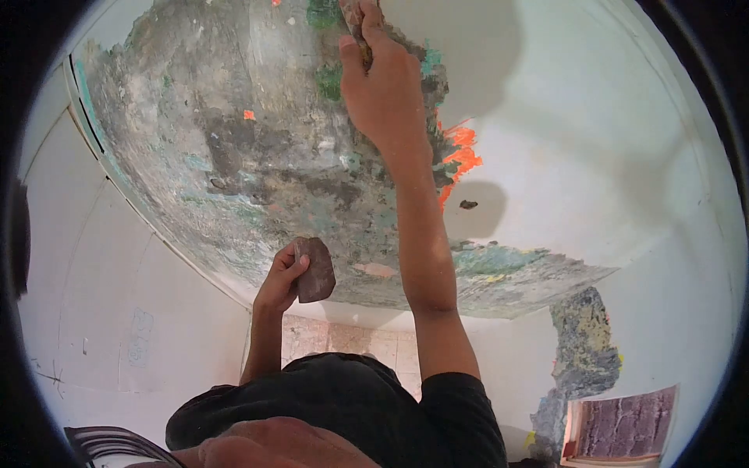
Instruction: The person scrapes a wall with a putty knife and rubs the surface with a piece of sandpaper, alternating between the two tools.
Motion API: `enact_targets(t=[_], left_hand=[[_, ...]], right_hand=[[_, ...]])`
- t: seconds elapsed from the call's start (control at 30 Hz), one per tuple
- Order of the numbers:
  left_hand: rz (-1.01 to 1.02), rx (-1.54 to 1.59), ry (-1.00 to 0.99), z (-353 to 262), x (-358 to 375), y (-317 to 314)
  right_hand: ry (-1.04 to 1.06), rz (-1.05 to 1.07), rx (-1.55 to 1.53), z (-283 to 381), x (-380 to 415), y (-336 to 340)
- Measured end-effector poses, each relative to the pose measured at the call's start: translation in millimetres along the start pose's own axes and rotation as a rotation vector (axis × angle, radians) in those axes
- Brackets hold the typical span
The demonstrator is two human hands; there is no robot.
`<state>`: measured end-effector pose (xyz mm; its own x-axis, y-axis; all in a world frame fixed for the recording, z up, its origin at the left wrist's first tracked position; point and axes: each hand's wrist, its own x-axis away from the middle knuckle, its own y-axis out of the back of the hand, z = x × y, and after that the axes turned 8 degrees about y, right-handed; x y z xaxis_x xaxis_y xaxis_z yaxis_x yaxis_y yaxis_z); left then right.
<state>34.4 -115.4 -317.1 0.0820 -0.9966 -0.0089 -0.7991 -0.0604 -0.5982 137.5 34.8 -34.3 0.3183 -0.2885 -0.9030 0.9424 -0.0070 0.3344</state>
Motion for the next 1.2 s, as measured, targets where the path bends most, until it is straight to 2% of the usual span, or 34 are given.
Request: enact_targets(t=[0.03,0.1,0.13,0.2,0.3,0.37,0.43,0.5,0.57,0.67,0.77,0.8,0.97,1.07,1.2], left_hand=[[0.001,-0.011,-0.009,-0.3,-3.3,1.4],[-0.008,-0.035,-0.008,1.6,-3.3,5.8],[-0.005,-0.022,-0.008,1.1,-2.5,6.3],[0.008,0.004,-0.006,0.3,-2.4,7.0],[0.002,-0.03,-0.01,-0.3,-2.7,5.2],[0.025,-0.029,-0.024,-0.3,-7.3,8.7],[0.027,-0.017,-0.01,4.1,-2.2,7.3],[0.016,-0.008,-0.025,-1.1,-3.2,2.4],[0.008,-0.041,-0.025,-1.0,-5.0,5.6],[-0.008,-0.021,-0.004,0.4,-0.9,4.4],[-0.005,-0.02,-0.019,-2.3,-0.6,5.2],[-0.006,-0.03,-0.021,-2.6,0.8,6.0],[-0.011,-0.032,-0.019,-5.3,5.0,2.6],[-0.014,-0.035,-0.015,-5.9,3.3,2.8],[-0.003,-0.012,-0.019,-3.3,2.8,2.9]], right_hand=[[-0.086,0.042,-0.057,6.1,-8.0,6.5],[-0.068,0.03,-0.083,5.8,-10.8,4.1],[0.041,-0.028,-0.047,-6.7,-9.4,-4.9],[0.036,-0.026,-0.024,-6.3,-2.2,-5.3],[-0.153,0.085,-0.11,4.1,-1.0,4.3],[-0.138,0.05,-0.206,1.1,-12.6,2.1],[-0.018,-0.034,-0.174,-15.7,-4.6,-10.4],[-0.007,-0.042,-0.156,-6.8,-8.7,-9.8],[-0.126,0.04,-0.158,11.3,-18.6,2.8],[-0.103,0.041,-0.109,28.8,-12.3,9.4],[-0.079,0.04,-0.241,13.1,-9.9,6.8],[-0.077,0.02,-0.2,11.0,-15.4,3.0],[-0.162,0.008,-0.098,12.0,-11.6,-0.1],[-0.171,0.055,-0.198,12.3,-23.7,6.4],[-0.071,-0.019,-0.122,4.6,-14.7,-2.3]])
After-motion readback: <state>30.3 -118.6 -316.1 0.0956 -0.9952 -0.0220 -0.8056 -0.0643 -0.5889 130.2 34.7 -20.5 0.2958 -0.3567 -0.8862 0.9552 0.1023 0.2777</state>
